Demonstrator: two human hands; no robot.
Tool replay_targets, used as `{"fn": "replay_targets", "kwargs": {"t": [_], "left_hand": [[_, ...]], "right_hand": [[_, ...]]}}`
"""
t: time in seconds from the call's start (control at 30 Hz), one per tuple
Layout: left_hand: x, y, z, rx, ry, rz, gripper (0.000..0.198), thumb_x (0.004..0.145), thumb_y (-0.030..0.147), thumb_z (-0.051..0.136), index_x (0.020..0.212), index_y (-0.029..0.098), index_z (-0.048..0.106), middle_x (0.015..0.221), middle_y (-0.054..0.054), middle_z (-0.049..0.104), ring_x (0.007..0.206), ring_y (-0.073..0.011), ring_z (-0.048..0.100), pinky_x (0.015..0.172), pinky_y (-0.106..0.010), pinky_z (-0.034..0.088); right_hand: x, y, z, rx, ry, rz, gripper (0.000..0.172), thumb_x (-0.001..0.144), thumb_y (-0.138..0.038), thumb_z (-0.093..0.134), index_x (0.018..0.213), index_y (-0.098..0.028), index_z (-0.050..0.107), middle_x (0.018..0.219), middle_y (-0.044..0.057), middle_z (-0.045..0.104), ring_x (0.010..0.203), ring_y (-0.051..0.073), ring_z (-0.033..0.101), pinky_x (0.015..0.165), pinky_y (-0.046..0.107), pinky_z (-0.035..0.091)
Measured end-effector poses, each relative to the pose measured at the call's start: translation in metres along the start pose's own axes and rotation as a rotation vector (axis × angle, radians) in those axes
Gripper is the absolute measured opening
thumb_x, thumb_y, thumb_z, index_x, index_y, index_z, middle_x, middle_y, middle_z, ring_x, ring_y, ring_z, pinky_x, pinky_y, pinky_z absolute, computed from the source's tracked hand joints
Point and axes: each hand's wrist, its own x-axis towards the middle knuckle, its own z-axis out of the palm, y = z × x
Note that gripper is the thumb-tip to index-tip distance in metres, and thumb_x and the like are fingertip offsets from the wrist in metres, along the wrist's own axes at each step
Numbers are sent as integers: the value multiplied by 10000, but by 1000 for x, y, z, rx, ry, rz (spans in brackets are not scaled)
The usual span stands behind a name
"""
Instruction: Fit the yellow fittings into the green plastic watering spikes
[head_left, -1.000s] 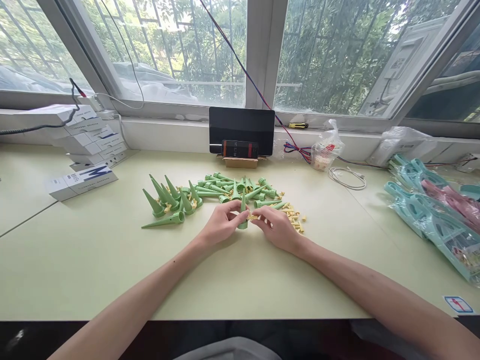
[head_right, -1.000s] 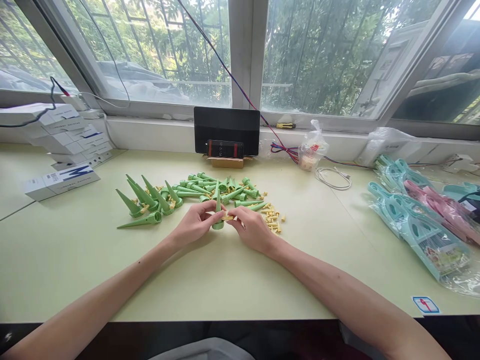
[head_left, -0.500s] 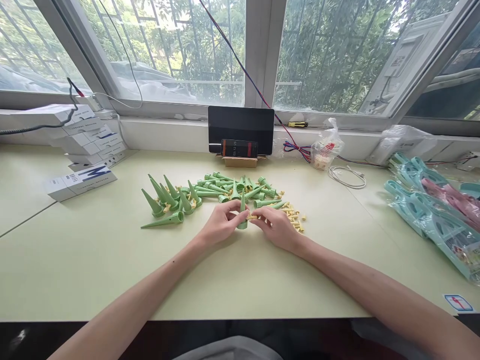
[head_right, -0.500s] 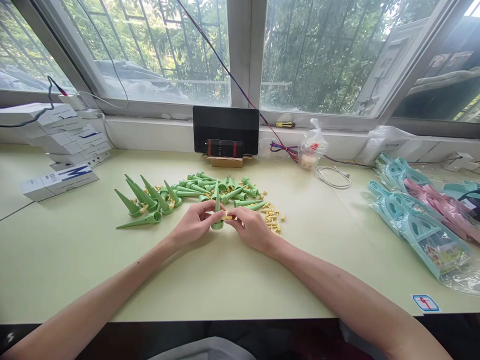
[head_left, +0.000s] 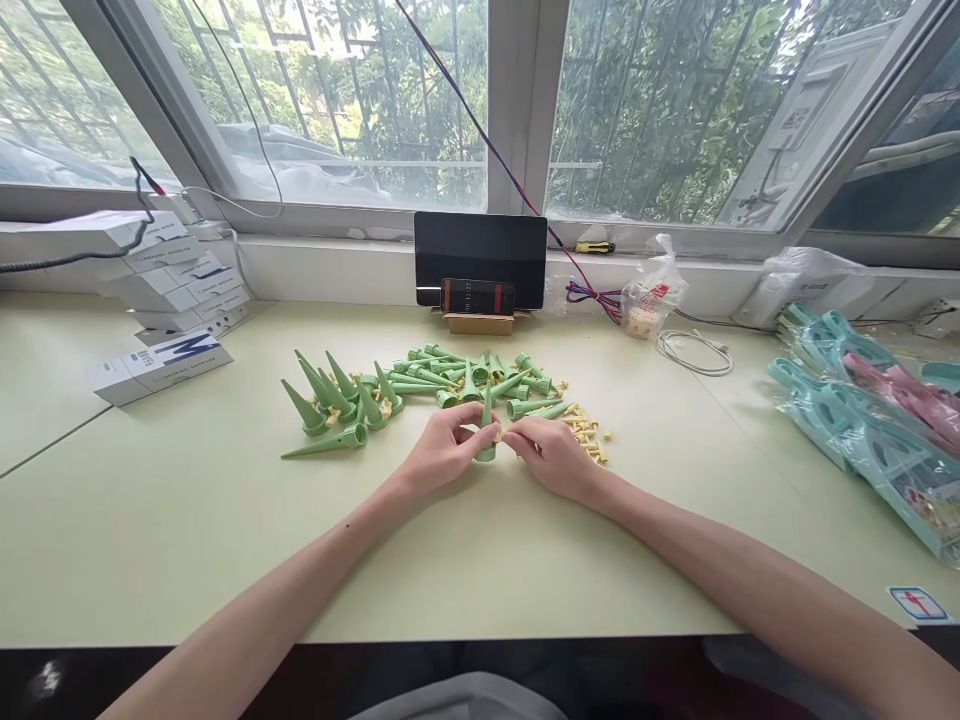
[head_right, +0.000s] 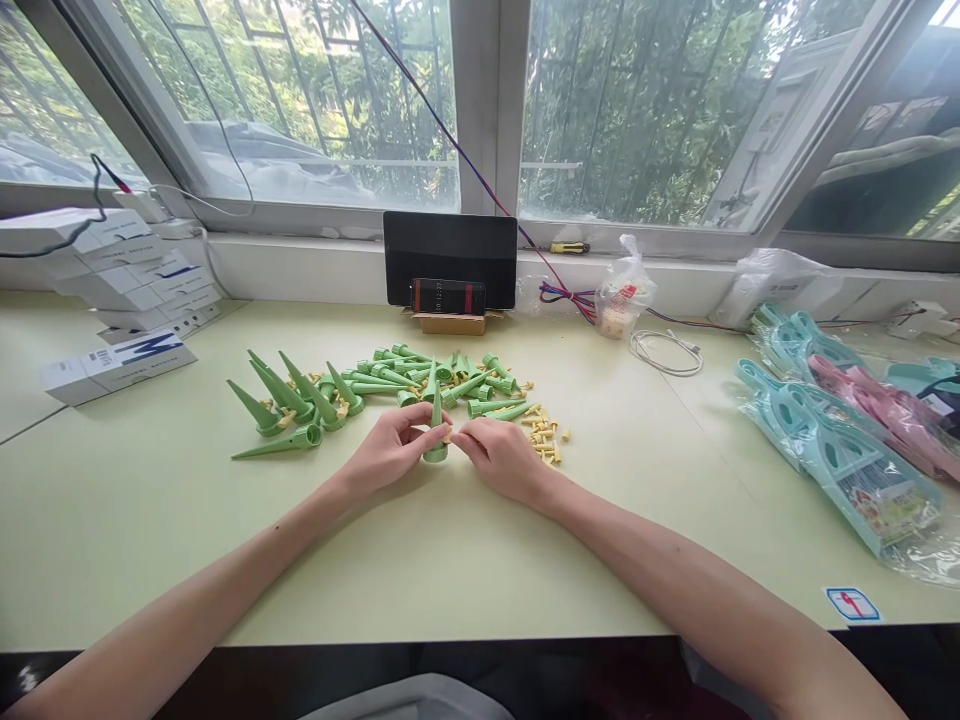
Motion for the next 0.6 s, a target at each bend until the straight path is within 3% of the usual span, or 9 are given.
{"fn": "replay_targets", "kwargs": {"t": [0.6], "left_hand": [[1, 1, 0, -10, -16, 16, 237, 896, 368, 567, 884, 142, 639, 798, -7, 603, 556, -63, 435, 474, -184, 343]], "right_hand": [[0, -4, -2, -66, -79, 0, 377, 980, -351, 452, 638, -202, 405, 588, -34, 427, 537, 111, 363, 537, 241, 273]]}}
